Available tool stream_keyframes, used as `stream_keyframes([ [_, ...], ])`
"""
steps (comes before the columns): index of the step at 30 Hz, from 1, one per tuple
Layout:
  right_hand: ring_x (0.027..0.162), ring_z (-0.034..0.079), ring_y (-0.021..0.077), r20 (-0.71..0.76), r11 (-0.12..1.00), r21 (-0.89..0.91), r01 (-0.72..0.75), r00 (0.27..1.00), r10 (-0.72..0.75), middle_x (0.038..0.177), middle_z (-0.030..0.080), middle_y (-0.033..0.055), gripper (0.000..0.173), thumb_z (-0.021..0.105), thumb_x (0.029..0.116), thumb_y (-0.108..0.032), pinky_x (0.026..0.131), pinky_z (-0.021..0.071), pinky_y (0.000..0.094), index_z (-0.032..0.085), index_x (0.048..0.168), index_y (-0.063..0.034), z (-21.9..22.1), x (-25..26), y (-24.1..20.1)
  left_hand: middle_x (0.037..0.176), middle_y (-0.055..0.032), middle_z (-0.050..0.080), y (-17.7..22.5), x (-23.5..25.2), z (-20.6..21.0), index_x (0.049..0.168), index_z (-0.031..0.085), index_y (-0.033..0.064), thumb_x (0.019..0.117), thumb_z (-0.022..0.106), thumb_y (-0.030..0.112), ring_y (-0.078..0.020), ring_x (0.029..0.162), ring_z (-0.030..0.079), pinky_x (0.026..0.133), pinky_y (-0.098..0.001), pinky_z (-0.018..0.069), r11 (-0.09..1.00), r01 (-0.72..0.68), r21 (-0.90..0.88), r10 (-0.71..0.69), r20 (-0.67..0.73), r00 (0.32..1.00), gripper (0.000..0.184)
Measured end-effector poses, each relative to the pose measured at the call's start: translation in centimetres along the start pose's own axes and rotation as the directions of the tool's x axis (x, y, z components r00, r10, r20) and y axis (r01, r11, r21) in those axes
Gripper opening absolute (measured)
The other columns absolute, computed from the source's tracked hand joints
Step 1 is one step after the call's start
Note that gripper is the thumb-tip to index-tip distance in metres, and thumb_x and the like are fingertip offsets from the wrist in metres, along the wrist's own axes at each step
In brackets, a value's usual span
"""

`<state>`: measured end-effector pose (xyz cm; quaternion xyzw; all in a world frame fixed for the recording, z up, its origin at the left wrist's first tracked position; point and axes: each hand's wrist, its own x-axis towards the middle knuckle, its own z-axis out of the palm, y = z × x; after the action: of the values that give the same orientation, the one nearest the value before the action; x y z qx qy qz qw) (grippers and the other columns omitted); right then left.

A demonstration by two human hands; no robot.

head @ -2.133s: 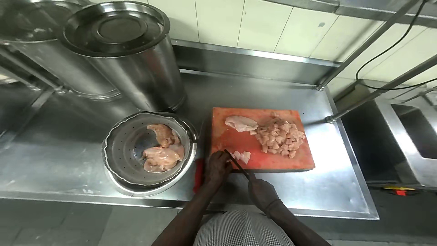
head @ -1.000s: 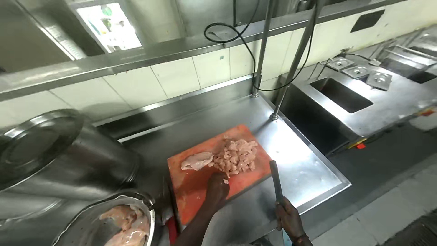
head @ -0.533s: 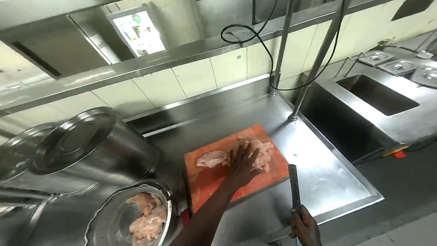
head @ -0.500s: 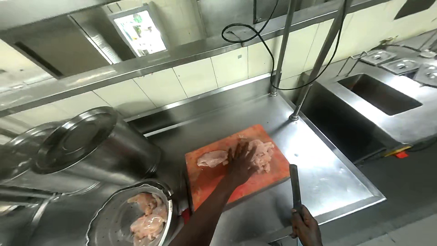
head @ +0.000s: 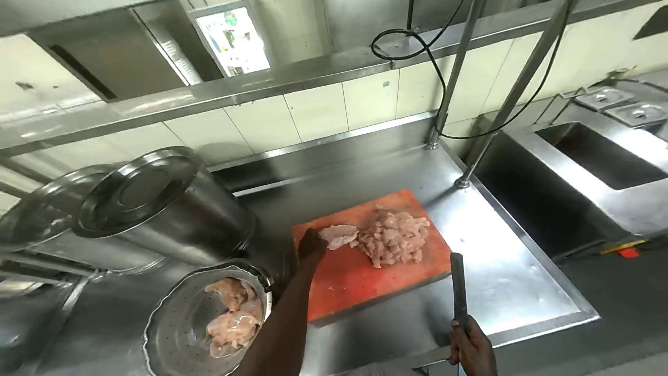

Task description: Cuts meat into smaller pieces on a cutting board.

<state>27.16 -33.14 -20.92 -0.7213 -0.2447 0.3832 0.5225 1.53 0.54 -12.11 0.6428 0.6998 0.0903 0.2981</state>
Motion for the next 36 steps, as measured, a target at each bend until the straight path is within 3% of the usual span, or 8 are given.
stream_keyframes([
  [9, 0.038, 0.052, 0.0169, -0.007, 1.000, 0.028, 0.001, 1.000, 0.000, 0.053, 0.049, 0.0025, 0.016, 0.047, 0.1046, -0.016, 0.038, 0.0521, 0.0357, 0.054, 0.107, -0.0023, 0.1, 0.2, 0.2, 0.117, -0.0226, 0.064, 3.3, -4.5, -4.3, 0.127, 0.054, -0.0009, 0.0851, 0.073, 0.004, -0.0357, 0.104, 0.065, 0.087, -0.0566, 0.0547, 0.892, -0.330, -0.307, 0.269, -0.227, 0.936, 0.046],
  [16, 0.038, 0.051, 0.0162, -0.009, 0.999, 0.036, -0.020, 1.000, 0.020, 0.053, 0.048, 0.0016, 0.016, 0.048, 0.1048, -0.018, 0.038, 0.0518, 0.0353, 0.054, 0.106, -0.0034, 0.1, 0.2, 0.2, 0.115, -0.0150, 0.066, 4.3, -7.6, -7.8, 0.126, 0.055, 0.0036, 0.0808, 0.073, -0.004, -0.0235, 0.094, 0.068, 0.075, -0.0428, 0.0589, 0.747, -0.394, -0.536, 0.404, -0.105, 0.909, 0.049],
  [20, 0.038, 0.052, 0.0168, -0.010, 0.999, 0.027, -0.022, 1.000, 0.022, 0.054, 0.048, 0.0023, 0.015, 0.047, 0.1062, -0.016, 0.038, 0.0526, 0.0362, 0.055, 0.108, -0.0031, 0.1, 0.4, 0.3, 0.123, -0.0214, 0.064, -0.3, -4.8, -3.8, 0.134, 0.057, -0.0005, 0.0854, 0.076, 0.001, -0.0310, 0.106, 0.066, 0.088, -0.0488, 0.0574, 0.818, -0.372, -0.438, 0.413, -0.002, 0.911, 0.052],
  [23, 0.038, 0.051, 0.0168, -0.008, 0.999, 0.028, -0.018, 1.000, 0.018, 0.053, 0.047, 0.0025, 0.014, 0.046, 0.1070, -0.014, 0.038, 0.0520, 0.0358, 0.054, 0.107, -0.0029, 0.0, 0.5, 0.4, 0.153, -0.0193, 0.050, -3.6, -5.9, 0.6, 0.145, 0.056, 0.0057, 0.0923, 0.075, 0.021, -0.0365, 0.144, 0.045, 0.118, -0.0543, 0.0384, 0.894, -0.446, -0.039, 0.446, 0.017, 0.895, 0.058],
  [26, 0.037, 0.051, 0.0167, -0.010, 1.000, 0.013, -0.017, 1.000, 0.017, 0.053, 0.047, 0.0022, 0.015, 0.046, 0.1065, -0.015, 0.038, 0.0520, 0.0360, 0.054, 0.107, -0.0022, 0.1, 0.6, 0.3, 0.165, -0.0134, 0.036, -6.0, -9.9, 6.1, 0.151, 0.052, 0.0119, 0.0944, 0.071, 0.041, -0.0358, 0.155, 0.025, 0.125, -0.0609, 0.0171, 0.762, -0.610, 0.218, 0.597, 0.129, 0.792, 0.067],
  [29, 0.038, 0.051, 0.0169, 0.000, 1.000, 0.004, -0.014, 1.000, 0.014, 0.054, 0.049, 0.0023, 0.015, 0.045, 0.1057, -0.014, 0.038, 0.0521, 0.0364, 0.053, 0.107, -0.0015, 0.1, 0.6, -0.1, 0.168, -0.0061, 0.033, -6.8, -13.7, 8.8, 0.155, 0.048, 0.0153, 0.1002, 0.060, 0.045, -0.0291, 0.159, 0.017, 0.126, -0.0638, 0.0065, 0.687, -0.699, 0.199, 0.636, 0.302, 0.710, 0.063],
  [33, 0.039, 0.049, 0.0157, 0.060, 0.997, -0.081, -0.003, 0.998, 0.007, 0.056, 0.048, 0.0018, 0.018, 0.045, 0.1062, -0.017, 0.038, 0.0496, 0.0347, 0.054, 0.110, -0.0020, 0.6, 0.0, -1.3, 0.143, -0.0066, 0.062, -7.8, -13.5, 8.6, 0.130, 0.070, 0.0132, 0.1019, 0.059, 0.031, -0.0253, 0.143, 0.049, 0.124, -0.0561, 0.0268, 0.650, -0.758, 0.063, 0.754, 0.078, 0.653, 0.035],
  [36, 0.043, 0.053, 0.0183, 0.236, 0.940, -0.319, 0.122, 0.971, -0.046, 0.062, 0.053, 0.0048, 0.029, 0.048, 0.1039, -0.023, 0.042, 0.0513, 0.0389, 0.057, 0.120, -0.0005, 1.9, 0.2, -3.4, 0.123, -0.0130, 0.071, -7.7, -10.4, 6.4, 0.112, 0.076, 0.0067, 0.0983, 0.066, 0.020, -0.0307, 0.123, 0.063, 0.111, -0.0513, 0.0461, 0.760, -0.650, 0.014, 0.641, -0.185, 0.745, 0.022],
])
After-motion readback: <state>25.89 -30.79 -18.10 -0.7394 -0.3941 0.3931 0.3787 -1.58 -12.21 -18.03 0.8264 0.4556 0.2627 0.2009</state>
